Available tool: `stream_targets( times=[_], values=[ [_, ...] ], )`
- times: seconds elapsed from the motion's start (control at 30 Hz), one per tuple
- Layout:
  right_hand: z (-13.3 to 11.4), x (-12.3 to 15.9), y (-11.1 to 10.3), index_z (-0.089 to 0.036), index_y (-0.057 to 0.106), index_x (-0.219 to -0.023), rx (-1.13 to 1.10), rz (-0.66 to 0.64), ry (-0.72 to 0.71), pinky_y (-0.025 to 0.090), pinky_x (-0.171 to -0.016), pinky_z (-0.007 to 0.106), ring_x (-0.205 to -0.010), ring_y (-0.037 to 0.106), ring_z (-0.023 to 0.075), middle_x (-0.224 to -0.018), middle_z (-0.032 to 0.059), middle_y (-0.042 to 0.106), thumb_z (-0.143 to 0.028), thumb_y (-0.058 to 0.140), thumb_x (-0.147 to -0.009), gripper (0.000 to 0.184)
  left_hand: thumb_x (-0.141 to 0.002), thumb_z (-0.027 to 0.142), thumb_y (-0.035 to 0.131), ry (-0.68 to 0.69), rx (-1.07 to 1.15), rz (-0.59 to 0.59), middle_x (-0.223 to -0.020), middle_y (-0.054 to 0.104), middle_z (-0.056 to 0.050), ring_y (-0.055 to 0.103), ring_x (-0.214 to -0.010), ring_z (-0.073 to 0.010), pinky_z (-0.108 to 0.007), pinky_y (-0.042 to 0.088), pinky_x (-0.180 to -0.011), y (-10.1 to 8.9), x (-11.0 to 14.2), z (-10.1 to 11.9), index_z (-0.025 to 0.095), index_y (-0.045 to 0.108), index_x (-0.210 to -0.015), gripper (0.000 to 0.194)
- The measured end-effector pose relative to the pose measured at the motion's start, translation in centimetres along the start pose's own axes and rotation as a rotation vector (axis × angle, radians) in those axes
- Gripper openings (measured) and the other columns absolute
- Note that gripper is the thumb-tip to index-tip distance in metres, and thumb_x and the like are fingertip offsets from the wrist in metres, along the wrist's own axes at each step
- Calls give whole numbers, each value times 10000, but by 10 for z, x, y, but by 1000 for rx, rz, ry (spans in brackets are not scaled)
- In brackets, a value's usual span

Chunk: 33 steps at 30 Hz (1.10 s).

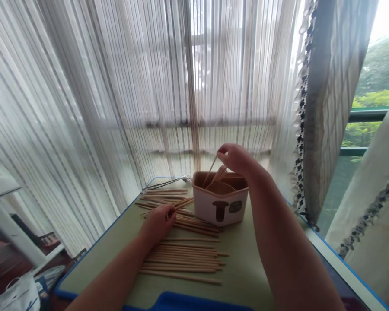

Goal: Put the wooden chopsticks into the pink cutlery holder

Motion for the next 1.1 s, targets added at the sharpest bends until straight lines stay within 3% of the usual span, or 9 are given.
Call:
stream_targets(
  times=[0.4, 0.77, 0.87, 1.0, 1.1],
  values=[
    [6, 1, -5, -164, 673, -824, -17, 1, 18, 419, -652, 279, -751, 582, 178, -840, 83, 673, -261, 512, -796, 190, -792, 255, 446, -4, -24, -2, -680, 577, -11, 503, -630, -139, -238, 347, -584, -1, -1, 4, 188, 588, -739, 166],
    [13, 2, -12, -145, 664, -853, 111, 97, 43, 415, -714, 308, -830, 563, 210, -902, 118, 648, -244, 481, -802, 214, -790, 245, 453, 21, -22, 4, -682, 580, -7, 494, -636, -140, -244, 338, -598, -5, 0, 6, 190, 585, -745, 150],
    [19, 2, -8, -153, 675, -815, 163, 26, 63, 413, -651, 294, -757, 573, 196, -849, 110, 658, -215, 500, -766, 192, -790, 242, 456, 26, -8, 5, -664, 572, -2, 488, -624, -137, -242, 334, -588, -5, 0, 5, 190, 573, -728, 142],
    [36, 8, 11, -170, 687, -715, 197, -251, 120, 397, -556, 279, -613, 567, 173, -701, 80, 655, -178, 563, -675, 131, -789, 234, 458, 38, -3, 17, -675, 578, -5, 493, -629, -135, -244, 334, -589, -5, 0, 6, 192, 569, -728, 134],
    [38, 10, 6, -183, 679, -901, 159, -223, 147, 426, -598, 276, -727, 594, 192, -868, 85, 669, -187, 567, -678, 250, -789, 234, 454, 38, -8, 15, -676, 578, -9, 493, -632, -136, -249, 338, -601, -5, 1, 7, 190, 571, -724, 141]
  ],
)
Point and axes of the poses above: each hand's wrist, its own x-axis away from the middle knuckle, its own y-axis out of the palm, z = x × y, the point moved 8 cm from there along -x, towards the middle knuckle
